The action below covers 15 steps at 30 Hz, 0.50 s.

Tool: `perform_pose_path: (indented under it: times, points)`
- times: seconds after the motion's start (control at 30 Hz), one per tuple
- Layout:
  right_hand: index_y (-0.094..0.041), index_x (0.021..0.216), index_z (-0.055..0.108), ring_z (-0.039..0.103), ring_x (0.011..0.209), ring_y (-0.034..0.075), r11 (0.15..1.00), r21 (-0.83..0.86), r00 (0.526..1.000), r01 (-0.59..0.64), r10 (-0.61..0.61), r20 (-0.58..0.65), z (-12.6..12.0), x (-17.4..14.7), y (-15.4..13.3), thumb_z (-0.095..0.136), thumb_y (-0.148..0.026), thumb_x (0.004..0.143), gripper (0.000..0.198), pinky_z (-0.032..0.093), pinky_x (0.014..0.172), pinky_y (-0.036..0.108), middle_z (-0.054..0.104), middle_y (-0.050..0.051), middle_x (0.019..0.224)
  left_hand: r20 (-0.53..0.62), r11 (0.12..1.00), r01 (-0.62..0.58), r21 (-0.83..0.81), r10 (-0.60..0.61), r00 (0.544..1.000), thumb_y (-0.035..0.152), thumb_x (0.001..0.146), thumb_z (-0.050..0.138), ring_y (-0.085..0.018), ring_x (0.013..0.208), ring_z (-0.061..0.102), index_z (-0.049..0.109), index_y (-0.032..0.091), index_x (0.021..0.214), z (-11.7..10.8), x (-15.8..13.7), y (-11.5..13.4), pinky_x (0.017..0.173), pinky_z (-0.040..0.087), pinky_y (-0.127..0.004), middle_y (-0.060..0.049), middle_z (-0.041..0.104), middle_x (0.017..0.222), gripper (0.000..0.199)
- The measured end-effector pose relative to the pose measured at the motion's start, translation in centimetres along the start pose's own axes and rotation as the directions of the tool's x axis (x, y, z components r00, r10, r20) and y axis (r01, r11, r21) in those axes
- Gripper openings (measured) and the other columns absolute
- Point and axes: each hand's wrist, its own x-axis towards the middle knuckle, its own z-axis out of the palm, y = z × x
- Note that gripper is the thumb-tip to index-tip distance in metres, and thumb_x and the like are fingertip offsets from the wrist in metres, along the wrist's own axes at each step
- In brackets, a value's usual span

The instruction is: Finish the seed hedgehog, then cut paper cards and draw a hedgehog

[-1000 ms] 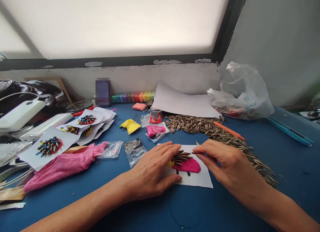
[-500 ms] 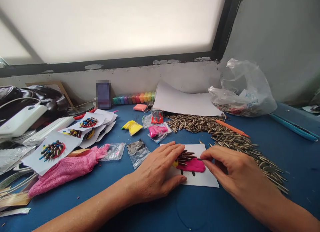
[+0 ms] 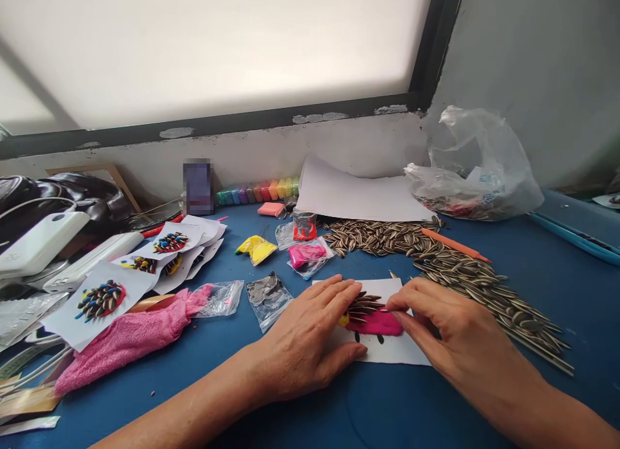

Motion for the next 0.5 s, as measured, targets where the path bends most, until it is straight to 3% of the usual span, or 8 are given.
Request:
perform_pose_path:
  times: [0.2,0.5]
  points:
    - [-0.025,0.089,0.070,0.067,0.066,0.015,1.000,-0.017,1.000,-0.023,0.023,0.002,-0.03,-0.03,-0.24,0.053,-0.015,0.092,0.020,0.050,0.056,0.027,0.069,0.000,0.078,0.005,1.000,-0.001,0.012,0.001,1.000,0.040,0.095,0.060,-0.028,0.147,0.034,0.031,0.017,0.151,0.09,-0.01,-0.18,0.122,0.030,-0.049,-0.013,0.043,0.155,0.067]
    - [-0.024,0.091,0.068,0.066,0.072,0.016,1.000,-0.003,0.998,-0.026,0.026,0.048,0.49,-0.05,-0.27,0.051,-0.015,0.095,0.020,0.051,0.063,0.028,0.069,0.001,0.084,0.013,1.000,0.001,0.001,-0.001,1.000,0.040,0.095,0.060,-0.028,0.147,0.033,0.031,0.019,0.152,0.13,-0.03,-0.23,0.122,0.030,-0.049,-0.011,0.043,0.155,0.067]
